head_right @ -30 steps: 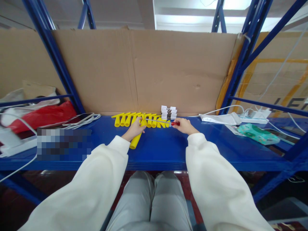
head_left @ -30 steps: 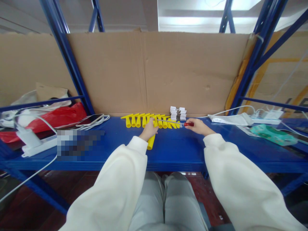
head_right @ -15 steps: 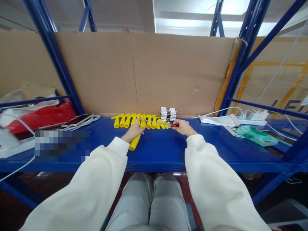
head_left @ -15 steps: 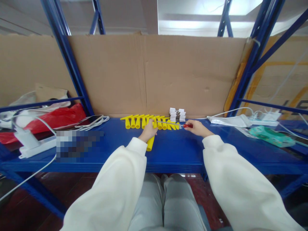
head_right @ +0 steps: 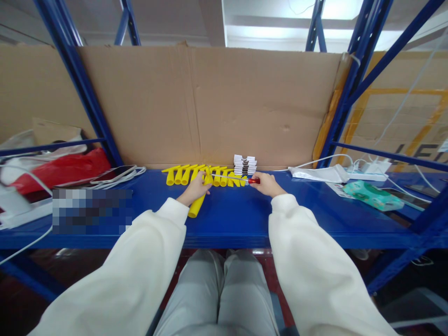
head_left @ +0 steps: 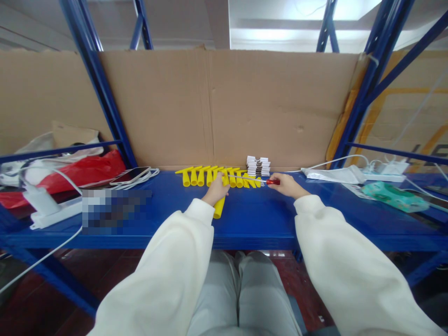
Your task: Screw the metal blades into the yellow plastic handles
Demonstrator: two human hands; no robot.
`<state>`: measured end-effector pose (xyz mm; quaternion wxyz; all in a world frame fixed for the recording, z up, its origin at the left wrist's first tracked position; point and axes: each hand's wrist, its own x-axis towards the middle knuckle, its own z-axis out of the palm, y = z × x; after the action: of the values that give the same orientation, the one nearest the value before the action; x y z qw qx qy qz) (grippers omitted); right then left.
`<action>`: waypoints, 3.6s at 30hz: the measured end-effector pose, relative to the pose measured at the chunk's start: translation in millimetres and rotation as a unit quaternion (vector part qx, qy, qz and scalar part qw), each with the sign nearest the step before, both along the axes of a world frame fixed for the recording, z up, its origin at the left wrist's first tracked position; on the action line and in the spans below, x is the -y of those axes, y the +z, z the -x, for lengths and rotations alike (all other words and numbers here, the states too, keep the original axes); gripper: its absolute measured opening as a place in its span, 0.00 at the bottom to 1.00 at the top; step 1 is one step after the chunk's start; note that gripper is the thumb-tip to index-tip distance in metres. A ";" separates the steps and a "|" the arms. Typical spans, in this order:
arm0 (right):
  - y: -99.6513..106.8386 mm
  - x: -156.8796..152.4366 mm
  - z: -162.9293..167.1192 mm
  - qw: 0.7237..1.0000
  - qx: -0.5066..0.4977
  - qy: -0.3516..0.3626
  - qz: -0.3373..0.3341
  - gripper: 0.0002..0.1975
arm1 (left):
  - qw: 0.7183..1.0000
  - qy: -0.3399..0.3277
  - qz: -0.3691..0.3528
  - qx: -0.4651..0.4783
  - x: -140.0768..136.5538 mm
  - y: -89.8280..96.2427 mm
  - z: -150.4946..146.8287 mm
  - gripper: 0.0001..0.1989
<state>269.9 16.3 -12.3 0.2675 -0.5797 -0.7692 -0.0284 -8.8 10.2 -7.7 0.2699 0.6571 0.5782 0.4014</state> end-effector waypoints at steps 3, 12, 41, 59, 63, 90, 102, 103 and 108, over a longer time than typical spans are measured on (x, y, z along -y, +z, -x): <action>1.7 2.8 3.9 0.999 0.017 -0.014 -0.024 0.04 | 1.000 0.003 -0.003 -0.014 2.7 1.3 -0.6 0.24; 7.3 16.7 14.4 0.995 0.075 -0.059 -0.019 0.03 | 0.998 0.003 -0.014 -0.054 7.5 3.5 -2.2 0.22; 14.0 27.4 26.9 0.988 0.114 -0.102 0.031 0.03 | 0.997 0.002 -0.035 -0.062 2.5 -0.7 -1.5 0.21; 11.4 24.4 24.2 0.990 0.097 -0.095 0.036 0.03 | 0.997 -0.001 -0.048 -0.059 -1.7 -4.1 1.1 0.21; 12.5 24.7 24.6 0.990 0.096 -0.101 0.036 0.04 | 0.997 -0.004 -0.041 -0.066 -0.8 -3.4 0.5 0.22; 8.2 21.5 20.9 0.992 0.093 -0.081 0.031 0.04 | 0.998 -0.009 -0.031 -0.055 -2.5 -4.6 1.3 0.23; 7.8 18.6 19.0 0.991 0.100 -0.086 0.023 0.03 | 0.998 0.008 -0.028 -0.053 4.9 -0.4 -1.8 0.22; 6.4 16.9 17.5 0.992 0.099 -0.078 0.019 0.03 | 0.998 0.010 -0.031 -0.057 4.9 -0.5 -1.8 0.21; 2.4 12.1 14.1 0.994 0.086 -0.070 0.021 0.04 | 0.997 0.000 -0.036 -0.072 5.0 -0.1 -1.3 0.21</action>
<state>255.9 4.2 -9.9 0.1854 -0.6330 -0.7472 -0.0811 -7.6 5.2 -7.7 0.2035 0.6933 0.5817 0.3734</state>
